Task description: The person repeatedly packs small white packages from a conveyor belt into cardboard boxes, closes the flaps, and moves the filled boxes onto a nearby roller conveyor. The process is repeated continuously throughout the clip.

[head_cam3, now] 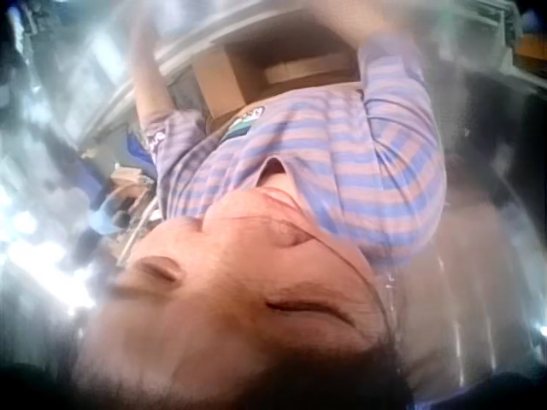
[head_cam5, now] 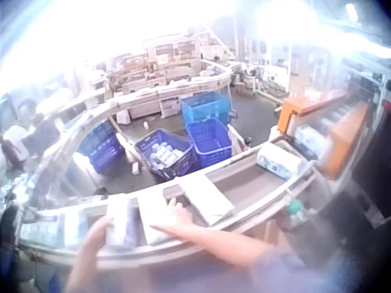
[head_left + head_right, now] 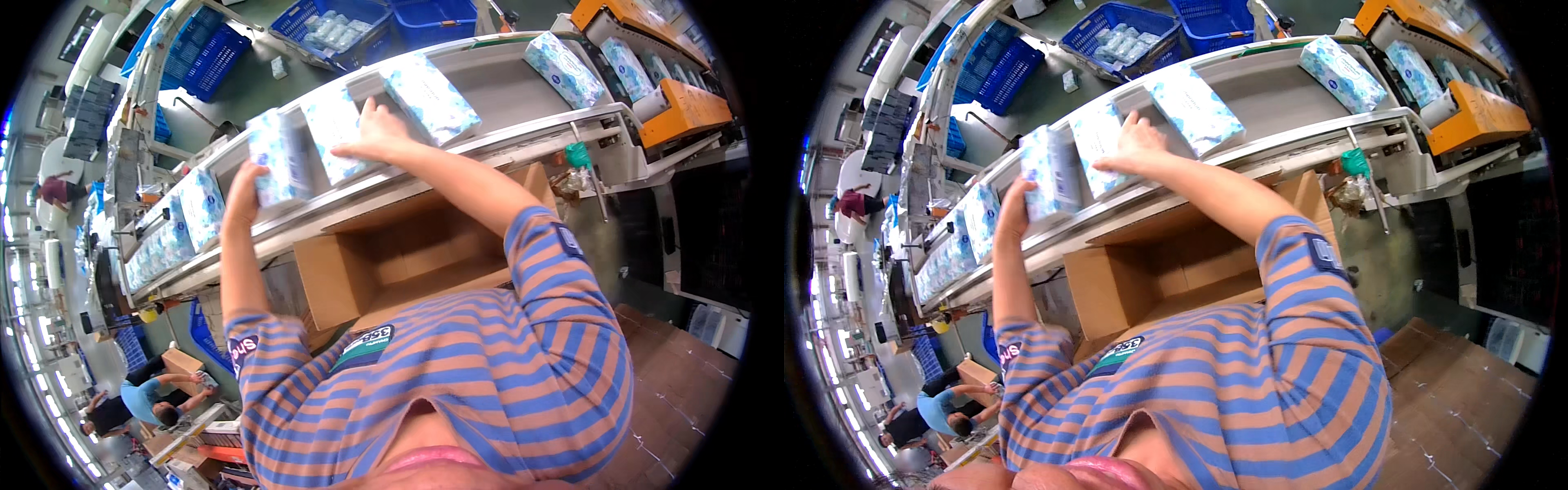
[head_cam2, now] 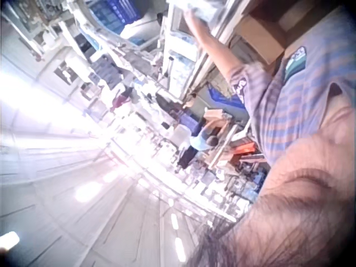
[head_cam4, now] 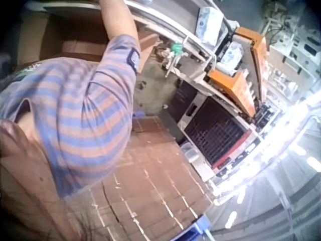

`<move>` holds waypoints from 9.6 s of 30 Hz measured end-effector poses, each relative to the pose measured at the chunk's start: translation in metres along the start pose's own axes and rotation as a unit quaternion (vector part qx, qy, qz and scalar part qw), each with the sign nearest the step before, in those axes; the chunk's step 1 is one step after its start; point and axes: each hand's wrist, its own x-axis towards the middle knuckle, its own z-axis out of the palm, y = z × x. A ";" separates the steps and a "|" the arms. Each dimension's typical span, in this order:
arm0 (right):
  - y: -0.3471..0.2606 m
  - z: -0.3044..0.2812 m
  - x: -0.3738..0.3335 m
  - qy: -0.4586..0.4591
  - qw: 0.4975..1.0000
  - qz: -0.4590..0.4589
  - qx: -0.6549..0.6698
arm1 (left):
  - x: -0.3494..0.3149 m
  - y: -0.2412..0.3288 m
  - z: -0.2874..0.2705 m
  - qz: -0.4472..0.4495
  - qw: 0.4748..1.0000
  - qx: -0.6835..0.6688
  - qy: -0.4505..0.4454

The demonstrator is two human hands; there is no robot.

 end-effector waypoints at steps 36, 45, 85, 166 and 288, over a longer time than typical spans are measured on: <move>0.207 -0.154 0.019 0.096 0.994 0.018 0.040 | 0.081 -0.021 0.165 0.073 0.944 0.269 0.177; 0.147 -0.156 -0.001 0.195 0.959 -0.184 0.091 | 0.013 -0.003 0.132 0.197 0.934 0.210 0.212; 0.135 -0.105 0.000 0.194 0.978 0.041 -0.066 | 0.136 -0.057 0.230 0.244 0.870 0.387 0.183; 0.125 -0.073 -0.121 0.007 0.973 -0.202 0.107 | -0.033 -0.055 0.202 0.209 0.839 0.501 -0.048; 0.210 -0.178 -0.075 0.276 0.959 -0.060 0.012 | 0.196 -0.034 0.235 0.172 0.810 0.540 0.152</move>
